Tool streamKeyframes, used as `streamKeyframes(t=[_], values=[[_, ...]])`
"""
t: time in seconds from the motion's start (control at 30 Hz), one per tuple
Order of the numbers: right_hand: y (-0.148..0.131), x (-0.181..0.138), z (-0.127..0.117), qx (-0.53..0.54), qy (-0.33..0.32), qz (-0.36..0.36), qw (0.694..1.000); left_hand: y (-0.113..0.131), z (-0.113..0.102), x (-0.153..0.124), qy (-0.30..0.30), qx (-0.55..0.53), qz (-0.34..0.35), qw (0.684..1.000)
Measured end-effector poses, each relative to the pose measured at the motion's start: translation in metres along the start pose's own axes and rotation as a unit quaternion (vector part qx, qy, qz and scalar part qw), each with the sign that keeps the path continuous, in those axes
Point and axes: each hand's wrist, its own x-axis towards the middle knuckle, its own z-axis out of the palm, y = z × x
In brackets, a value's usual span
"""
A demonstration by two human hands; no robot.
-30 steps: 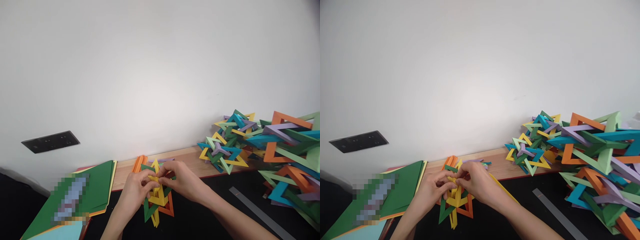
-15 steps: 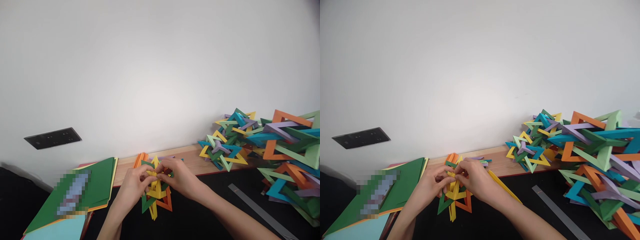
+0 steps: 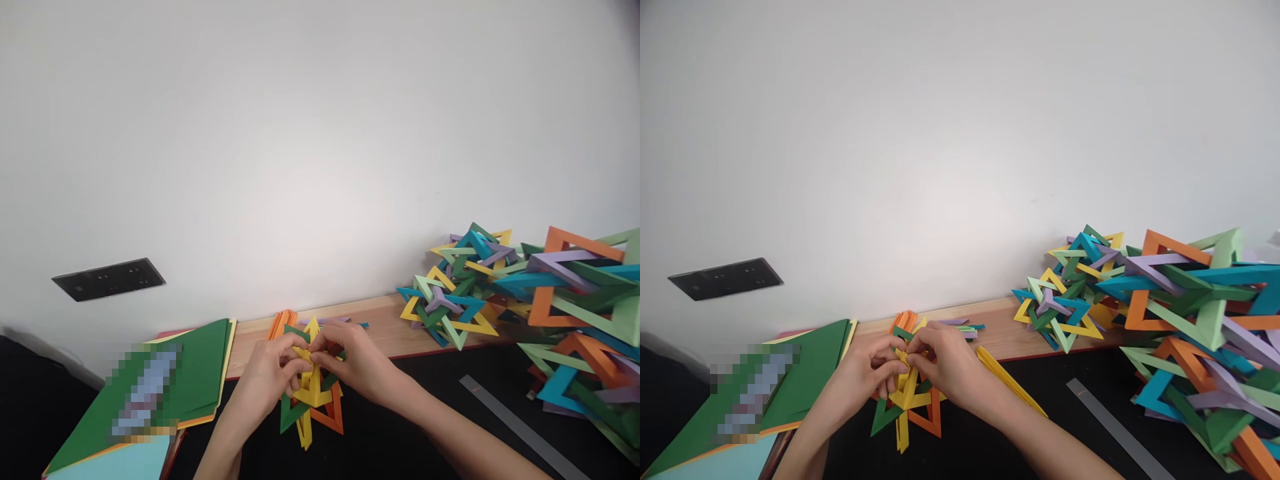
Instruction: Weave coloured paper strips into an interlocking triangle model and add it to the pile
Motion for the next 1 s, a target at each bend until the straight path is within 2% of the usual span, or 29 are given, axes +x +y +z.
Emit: streamKeyframes(t=[0.27,0.73,0.9,1.0], values=[[0.002,0.002,-0.006,0.019,-0.009,0.001,1.0,-0.001,-0.003,0.002,0.001,0.004,0.006,1.0],[0.004,0.004,0.006,0.025,0.023,-0.006,0.999,-0.006,-0.002,0.003,0.027,0.017,0.017,0.999],[0.003,0.004,-0.002,0.055,-0.013,0.004,0.998,-0.003,-0.003,0.002,0.018,0.005,0.007,1.0],[0.004,0.004,-0.003,0.055,-0.011,-0.004,0.998,-0.002,-0.002,0.002,0.018,0.001,0.002,1.0]])
